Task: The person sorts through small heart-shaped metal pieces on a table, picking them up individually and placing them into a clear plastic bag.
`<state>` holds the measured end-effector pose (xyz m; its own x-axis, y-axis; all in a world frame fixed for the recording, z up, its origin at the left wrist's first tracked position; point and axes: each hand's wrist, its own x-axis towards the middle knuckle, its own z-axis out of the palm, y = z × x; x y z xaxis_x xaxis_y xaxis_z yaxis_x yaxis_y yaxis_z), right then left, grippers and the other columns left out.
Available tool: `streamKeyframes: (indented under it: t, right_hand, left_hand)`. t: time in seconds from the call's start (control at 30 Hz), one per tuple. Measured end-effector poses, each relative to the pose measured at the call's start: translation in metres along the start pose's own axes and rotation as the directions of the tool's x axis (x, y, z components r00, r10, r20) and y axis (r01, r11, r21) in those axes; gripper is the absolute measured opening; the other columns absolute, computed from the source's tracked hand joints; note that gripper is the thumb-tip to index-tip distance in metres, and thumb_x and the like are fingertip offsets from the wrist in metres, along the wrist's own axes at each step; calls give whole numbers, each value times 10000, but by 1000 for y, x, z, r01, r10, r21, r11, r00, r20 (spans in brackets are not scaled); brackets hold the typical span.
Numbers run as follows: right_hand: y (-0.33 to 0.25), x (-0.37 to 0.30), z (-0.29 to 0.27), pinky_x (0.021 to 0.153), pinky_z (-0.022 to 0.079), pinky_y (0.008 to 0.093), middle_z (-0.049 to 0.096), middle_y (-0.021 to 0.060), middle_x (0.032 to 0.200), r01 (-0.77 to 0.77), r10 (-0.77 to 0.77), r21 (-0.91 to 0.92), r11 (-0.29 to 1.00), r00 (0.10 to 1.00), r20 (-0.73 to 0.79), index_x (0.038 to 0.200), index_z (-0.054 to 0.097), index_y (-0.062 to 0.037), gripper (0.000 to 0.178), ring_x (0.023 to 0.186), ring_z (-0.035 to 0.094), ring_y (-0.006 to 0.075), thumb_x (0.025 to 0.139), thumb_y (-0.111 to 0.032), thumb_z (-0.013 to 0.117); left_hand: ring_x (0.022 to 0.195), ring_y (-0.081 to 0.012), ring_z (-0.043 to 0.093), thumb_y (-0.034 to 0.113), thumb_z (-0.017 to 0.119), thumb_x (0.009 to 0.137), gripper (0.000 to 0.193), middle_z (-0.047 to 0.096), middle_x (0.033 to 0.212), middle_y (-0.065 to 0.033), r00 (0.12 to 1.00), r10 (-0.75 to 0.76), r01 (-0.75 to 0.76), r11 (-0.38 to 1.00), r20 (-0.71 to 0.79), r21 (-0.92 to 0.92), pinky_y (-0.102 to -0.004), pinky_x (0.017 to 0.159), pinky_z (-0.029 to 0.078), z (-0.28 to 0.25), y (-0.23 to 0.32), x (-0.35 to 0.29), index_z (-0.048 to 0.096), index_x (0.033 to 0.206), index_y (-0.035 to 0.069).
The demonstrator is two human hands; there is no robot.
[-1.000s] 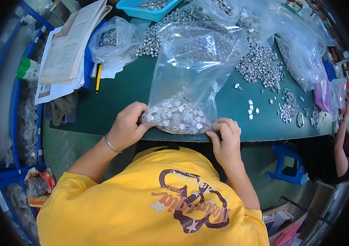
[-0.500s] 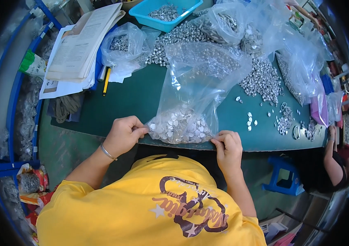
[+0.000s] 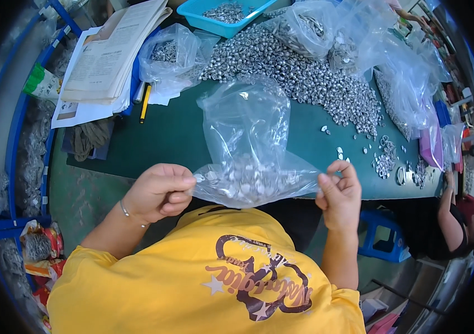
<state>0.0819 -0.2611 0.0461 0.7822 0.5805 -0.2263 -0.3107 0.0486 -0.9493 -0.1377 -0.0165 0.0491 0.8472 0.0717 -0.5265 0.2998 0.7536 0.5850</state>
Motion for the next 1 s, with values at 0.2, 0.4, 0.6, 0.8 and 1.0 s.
streamKeyframes:
  t: [0.2,0.4,0.6,0.8,1.0]
  right_hand:
    - [-41,0,4,385,270,156,520,-4,641,119,-120,107,987,993,2,970,485,-48,181,460,405,23,864,59,586]
    - [-43,17,6,616,433,210,541,32,883,436,-467,210,875,874,134,1190,480,21,545,710,525,99,729,-74,756]
    - [-8,52,4,741,487,285,635,98,975,731,-465,-535,423,682,565,936,678,-46,321,826,605,223,655,-141,803]
    - [-33,63,30,633,484,347,644,127,775,766,-670,-573,291,591,449,853,677,-12,83,693,619,291,777,-46,678]
    - [-46,85,46,675,477,304,668,95,822,736,-725,-594,324,597,344,893,670,20,90,743,614,195,817,-21,644]
  left_hand:
    - [374,-105,391,82,463,920,223,463,522,-44,979,111,-104,993,169,-51,-233,368,297,20,23,-20,542,730,-4]
    - [346,-142,424,64,496,867,220,499,486,-100,934,198,-189,980,297,-59,-251,348,315,34,44,-26,557,690,-52]
    - [426,-162,549,-5,592,816,143,619,624,-138,918,125,-159,985,375,61,-251,382,374,55,45,-28,583,688,-69]
    - [452,-189,566,104,565,909,240,605,632,-150,652,660,-681,726,372,-96,-277,418,437,54,34,-2,584,740,-65]
    - [736,-216,564,179,790,733,272,573,851,-77,622,698,-419,-85,354,904,-302,671,464,18,-14,76,595,849,29]
